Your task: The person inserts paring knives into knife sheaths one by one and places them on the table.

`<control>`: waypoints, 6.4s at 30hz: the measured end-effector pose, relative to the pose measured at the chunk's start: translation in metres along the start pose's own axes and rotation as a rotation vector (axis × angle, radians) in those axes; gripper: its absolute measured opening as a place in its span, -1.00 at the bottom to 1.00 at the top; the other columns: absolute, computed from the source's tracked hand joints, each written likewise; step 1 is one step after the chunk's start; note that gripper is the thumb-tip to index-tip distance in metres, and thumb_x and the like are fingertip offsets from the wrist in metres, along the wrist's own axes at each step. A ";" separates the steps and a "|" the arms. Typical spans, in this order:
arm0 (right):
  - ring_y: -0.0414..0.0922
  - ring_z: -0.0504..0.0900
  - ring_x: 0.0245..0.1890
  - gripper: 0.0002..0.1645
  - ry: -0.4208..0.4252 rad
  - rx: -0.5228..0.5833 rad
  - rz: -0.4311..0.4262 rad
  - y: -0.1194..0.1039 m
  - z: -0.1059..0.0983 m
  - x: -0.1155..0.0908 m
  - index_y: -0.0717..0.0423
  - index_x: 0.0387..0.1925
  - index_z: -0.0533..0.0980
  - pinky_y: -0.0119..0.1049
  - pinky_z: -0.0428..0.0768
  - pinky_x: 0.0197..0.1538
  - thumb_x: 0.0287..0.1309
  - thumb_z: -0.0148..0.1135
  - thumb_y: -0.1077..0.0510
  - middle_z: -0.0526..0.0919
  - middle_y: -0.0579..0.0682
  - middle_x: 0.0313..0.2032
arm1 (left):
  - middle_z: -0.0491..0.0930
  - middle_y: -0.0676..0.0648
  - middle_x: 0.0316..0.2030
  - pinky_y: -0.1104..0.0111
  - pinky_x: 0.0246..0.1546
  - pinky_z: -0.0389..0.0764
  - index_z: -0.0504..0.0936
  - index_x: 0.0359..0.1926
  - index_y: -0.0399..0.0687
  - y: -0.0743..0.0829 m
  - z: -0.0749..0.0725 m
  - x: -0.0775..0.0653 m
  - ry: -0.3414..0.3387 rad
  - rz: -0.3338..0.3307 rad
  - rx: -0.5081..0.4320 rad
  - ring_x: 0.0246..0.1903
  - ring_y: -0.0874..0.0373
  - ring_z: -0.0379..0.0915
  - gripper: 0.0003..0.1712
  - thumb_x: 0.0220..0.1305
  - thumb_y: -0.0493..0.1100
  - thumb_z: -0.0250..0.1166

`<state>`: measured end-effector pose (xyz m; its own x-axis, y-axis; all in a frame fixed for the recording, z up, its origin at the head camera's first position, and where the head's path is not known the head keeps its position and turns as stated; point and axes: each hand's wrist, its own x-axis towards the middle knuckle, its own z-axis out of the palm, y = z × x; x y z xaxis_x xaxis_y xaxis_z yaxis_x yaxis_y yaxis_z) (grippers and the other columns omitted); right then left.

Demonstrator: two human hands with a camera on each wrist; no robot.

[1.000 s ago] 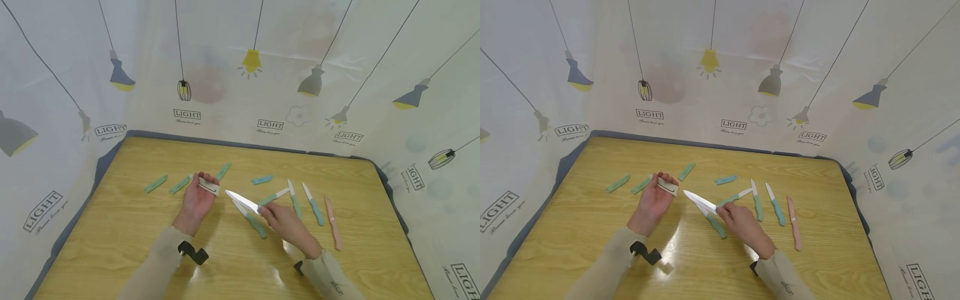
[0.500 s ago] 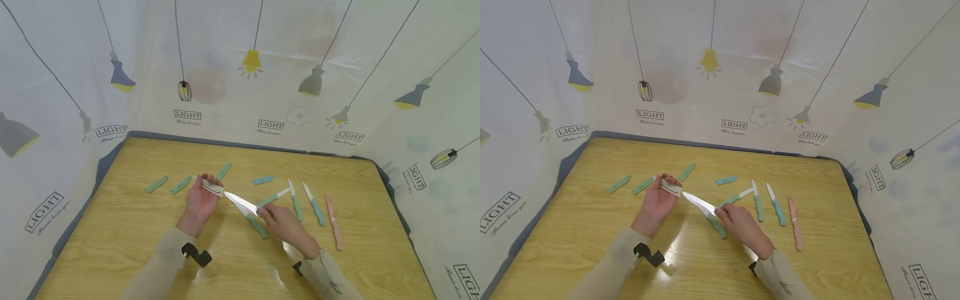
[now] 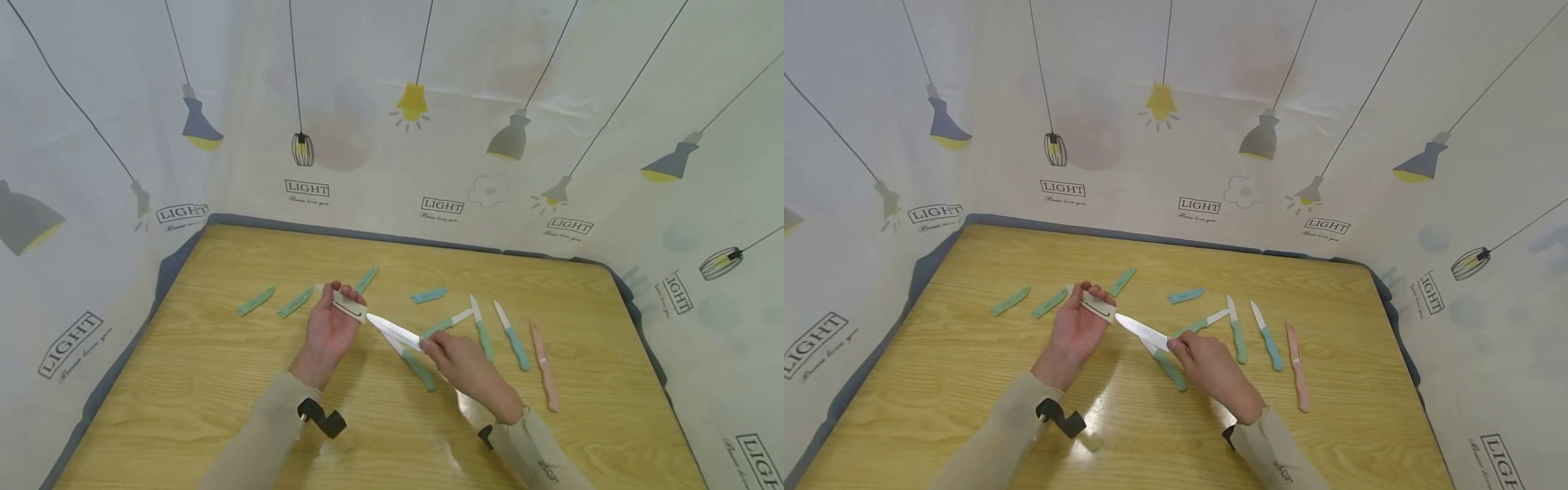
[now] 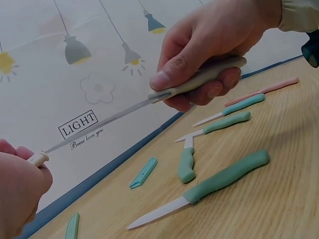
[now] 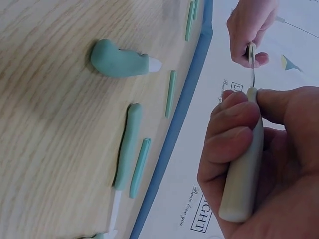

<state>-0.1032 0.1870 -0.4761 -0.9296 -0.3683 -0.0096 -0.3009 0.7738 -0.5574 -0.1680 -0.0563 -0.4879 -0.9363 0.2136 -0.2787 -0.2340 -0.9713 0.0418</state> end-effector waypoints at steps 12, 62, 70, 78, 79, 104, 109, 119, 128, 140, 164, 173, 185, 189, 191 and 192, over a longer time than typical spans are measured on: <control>-0.30 0.32 -0.68 -0.64 0.040 -0.117 -0.018 -0.014 -0.002 0.004 0.12 -0.25 0.58 -0.41 0.43 -0.57 0.43 -0.02 -0.02 0.40 -0.26 -0.63 | 0.42 -0.02 -0.43 0.37 -0.10 0.39 0.36 -0.28 -0.03 -0.005 -0.002 0.001 -0.003 0.019 0.029 -0.32 0.13 0.36 -0.70 0.52 0.02 -0.15; -0.29 0.36 -0.63 -0.72 0.051 -0.044 -0.048 -0.027 0.010 0.022 0.16 -0.15 0.58 -0.43 0.39 -0.60 0.38 0.08 0.04 0.48 -0.21 -0.53 | 0.40 0.05 -0.54 0.42 -0.23 0.36 0.32 -0.24 0.00 -0.030 -0.002 0.000 -0.034 0.042 0.185 -0.49 0.21 0.33 -0.77 0.51 0.02 -0.13; -0.27 0.36 -0.62 -0.71 0.033 -0.029 -0.025 -0.034 0.011 0.027 0.16 -0.15 0.58 -0.42 0.39 -0.59 0.38 0.07 0.04 0.48 -0.20 -0.54 | 0.39 0.05 -0.55 0.42 -0.27 0.35 0.32 -0.27 -0.02 -0.032 -0.004 -0.001 -0.052 0.056 0.183 -0.49 0.20 0.31 -0.75 0.52 -0.01 -0.13; -0.25 0.37 -0.61 -0.70 0.028 -0.032 -0.014 -0.038 0.013 0.033 0.17 -0.16 0.58 -0.40 0.40 -0.57 0.39 0.05 0.03 0.48 -0.18 -0.54 | 0.39 0.05 -0.56 0.41 -0.27 0.33 0.32 -0.31 0.00 -0.035 -0.005 -0.002 -0.089 0.054 0.173 -0.49 0.20 0.30 -0.74 0.51 0.00 -0.13; -0.25 0.36 -0.61 -0.69 0.027 -0.031 -0.011 -0.038 0.013 0.033 0.18 -0.15 0.58 -0.40 0.40 -0.57 0.40 0.05 0.03 0.48 -0.17 -0.54 | 0.38 0.05 -0.56 0.41 -0.27 0.33 0.33 -0.31 0.00 -0.035 -0.005 -0.002 -0.087 0.055 0.176 -0.49 0.20 0.30 -0.74 0.51 0.00 -0.12; -0.26 0.32 -0.69 -0.69 -0.003 0.018 0.035 -0.038 0.017 0.040 0.17 -0.15 0.58 -0.44 0.30 -0.66 0.39 0.06 0.02 0.44 -0.16 -0.61 | 0.32 0.05 -0.45 0.41 -0.21 0.34 0.25 -0.18 -0.03 -0.042 -0.007 0.000 -0.007 0.075 0.242 -0.40 0.20 0.26 -0.79 0.55 -0.03 -0.22; -0.25 0.37 -0.66 -0.62 0.004 -0.033 0.042 -0.033 0.015 0.037 0.18 -0.05 0.53 -0.41 0.37 -0.65 0.31 0.15 -0.03 0.50 -0.15 -0.55 | 0.37 -0.03 -0.25 0.32 0.09 0.35 0.22 0.00 -0.12 -0.044 -0.007 0.001 0.027 0.057 0.306 -0.15 0.12 0.31 -0.76 0.58 -0.07 -0.27; -0.27 0.36 -0.55 -0.68 0.058 -0.225 0.029 -0.020 0.011 0.026 0.03 -0.26 0.65 -0.39 0.41 -0.55 0.17 0.27 -0.12 0.48 -0.19 -0.45 | 0.17 -0.26 0.37 0.21 0.36 0.17 -0.01 0.43 -0.22 -0.040 -0.008 -0.001 -0.010 -0.076 0.500 0.36 -0.07 0.10 -0.43 0.56 -0.06 -0.19; -0.23 0.37 -0.55 -0.68 0.132 -0.196 0.069 0.022 -0.019 0.006 0.13 -0.15 0.65 -0.35 0.41 -0.55 0.23 0.25 -0.02 0.54 -0.09 -0.44 | 0.15 -0.28 0.36 0.18 0.36 0.19 0.11 0.33 -0.23 -0.015 -0.009 -0.002 0.042 0.000 0.540 0.33 -0.10 0.13 -0.48 0.47 -0.13 -0.02; -0.17 0.46 -0.52 -0.58 0.149 -0.158 0.317 0.095 -0.064 -0.039 0.25 -0.16 0.61 -0.25 0.50 -0.49 0.33 0.12 -0.06 0.60 -0.02 -0.41 | 0.48 -0.11 -0.09 0.09 0.36 0.15 0.34 -0.02 -0.18 0.026 -0.011 -0.010 0.098 0.103 0.661 0.15 -0.08 0.30 -0.84 0.45 -0.27 -0.06; -0.09 0.48 -0.54 -0.48 0.048 -0.215 0.584 0.161 -0.084 -0.092 0.44 -0.17 0.53 -0.25 0.46 -0.55 0.33 0.08 -0.04 0.63 0.15 -0.40 | 0.46 -0.07 -0.09 0.33 0.21 0.36 0.34 -0.02 -0.15 0.080 -0.013 -0.025 0.177 0.157 0.689 0.02 0.06 0.37 -0.85 0.49 -0.31 -0.12; -0.10 0.50 -0.54 -0.50 -0.010 -0.192 0.665 0.175 -0.081 -0.094 0.43 -0.18 0.51 -0.27 0.47 -0.58 0.30 0.12 -0.03 0.60 0.11 -0.43 | 0.45 -0.06 -0.08 0.32 0.26 0.33 0.32 -0.01 -0.14 0.096 -0.010 -0.032 0.189 0.195 0.713 0.03 0.08 0.37 -0.85 0.50 -0.32 -0.13; -0.10 0.50 -0.53 -0.46 0.004 -0.180 0.671 0.189 -0.079 -0.102 0.38 -0.19 0.47 -0.27 0.44 -0.56 0.28 0.15 -0.11 0.59 0.10 -0.44 | 0.41 -0.10 0.01 0.28 0.25 0.35 0.29 0.09 -0.19 0.102 -0.009 -0.029 0.211 0.229 0.792 0.11 0.02 0.34 -0.79 0.50 -0.30 -0.12; -0.10 0.50 -0.53 -0.41 -0.002 -0.173 0.690 0.188 -0.078 -0.100 0.41 -0.16 0.46 -0.27 0.45 -0.57 0.28 0.14 -0.13 0.60 0.13 -0.41 | 0.41 -0.11 0.01 0.32 0.17 0.43 0.29 0.09 -0.18 0.105 -0.009 -0.029 0.226 0.247 0.803 0.10 0.02 0.34 -0.78 0.50 -0.30 -0.12; -0.09 0.51 -0.51 -0.39 -0.003 -0.171 0.697 0.187 -0.078 -0.099 0.42 -0.13 0.46 -0.25 0.47 -0.55 0.29 0.11 -0.15 0.61 0.17 -0.37 | 0.43 -0.10 0.00 0.32 0.15 0.45 0.31 0.07 -0.17 0.107 -0.009 -0.030 0.235 0.255 0.813 0.09 0.02 0.36 -0.80 0.50 -0.29 -0.12; -0.08 0.52 -0.49 -0.38 -0.004 -0.174 0.698 0.186 -0.078 -0.098 0.42 -0.12 0.46 -0.24 0.48 -0.54 0.31 0.08 -0.15 0.61 0.19 -0.35 | 0.44 -0.09 -0.01 0.32 0.14 0.45 0.31 0.07 -0.16 0.107 -0.009 -0.030 0.239 0.258 0.818 0.09 0.02 0.37 -0.80 0.50 -0.29 -0.11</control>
<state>-0.0843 0.4076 -0.5143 -0.9167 0.2411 -0.3185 0.3339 0.9002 -0.2795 -0.1626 -0.1680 -0.4834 -0.9273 -0.1180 -0.3551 -0.2230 -0.5878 0.7777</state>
